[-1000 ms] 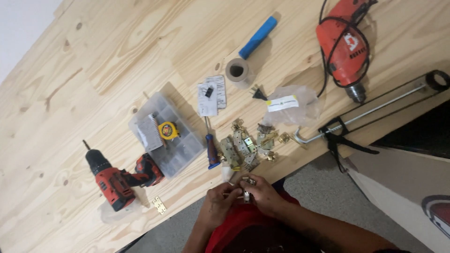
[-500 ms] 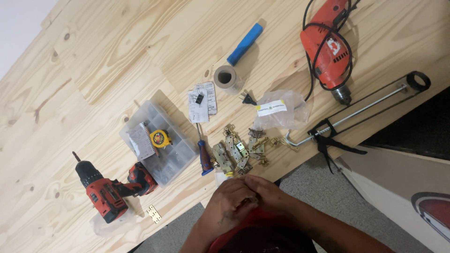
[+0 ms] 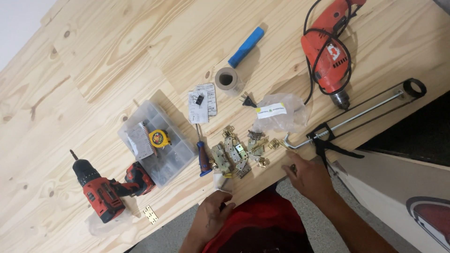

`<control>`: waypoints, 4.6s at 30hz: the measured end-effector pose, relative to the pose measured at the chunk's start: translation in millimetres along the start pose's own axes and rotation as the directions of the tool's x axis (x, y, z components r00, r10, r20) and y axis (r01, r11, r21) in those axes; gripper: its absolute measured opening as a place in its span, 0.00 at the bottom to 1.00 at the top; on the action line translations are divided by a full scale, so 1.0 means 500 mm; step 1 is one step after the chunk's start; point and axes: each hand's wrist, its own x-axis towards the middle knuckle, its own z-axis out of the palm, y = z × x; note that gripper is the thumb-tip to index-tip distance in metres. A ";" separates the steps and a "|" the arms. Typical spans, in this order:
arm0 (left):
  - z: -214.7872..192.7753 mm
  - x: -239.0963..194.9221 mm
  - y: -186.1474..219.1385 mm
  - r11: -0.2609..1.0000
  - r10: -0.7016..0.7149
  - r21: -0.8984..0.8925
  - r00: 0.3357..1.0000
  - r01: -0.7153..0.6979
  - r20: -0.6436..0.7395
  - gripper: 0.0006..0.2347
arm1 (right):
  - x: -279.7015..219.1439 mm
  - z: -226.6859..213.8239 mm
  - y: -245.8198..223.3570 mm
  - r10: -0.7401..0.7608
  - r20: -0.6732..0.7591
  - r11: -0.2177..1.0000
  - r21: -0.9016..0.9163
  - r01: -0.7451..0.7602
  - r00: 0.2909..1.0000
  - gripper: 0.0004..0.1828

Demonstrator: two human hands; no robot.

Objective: Organizing and sorting various hinges and screws on a wooden workbench in a workshop.

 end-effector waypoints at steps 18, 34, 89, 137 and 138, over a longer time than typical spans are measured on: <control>0.015 0.243 -0.020 0.982 -0.025 -0.182 0.899 -0.061 -0.437 0.16 | 0.030 0.040 -0.012 -0.147 -0.431 0.957 -0.289 0.018 0.890 0.12; 0.025 0.337 -0.020 0.942 -0.206 0.240 0.968 0.235 -0.140 0.23 | 0.080 0.026 0.000 0.092 -0.189 0.984 -0.134 -0.119 0.978 0.15; 0.103 0.373 0.002 0.815 0.360 0.578 0.826 -0.052 -0.434 0.07 | 0.048 0.098 -0.037 0.288 0.309 -0.051 0.950 -0.308 0.907 0.18; 0.087 0.388 0.238 0.351 0.806 0.823 0.591 -0.447 -0.022 0.01 | 0.064 -0.095 0.034 0.321 0.031 -0.407 0.907 0.109 0.947 0.21; 0.069 0.368 0.234 0.345 0.834 0.822 0.550 -0.453 -0.048 0.01 | 0.071 -0.087 0.022 0.288 0.089 -0.420 0.907 0.042 0.953 0.22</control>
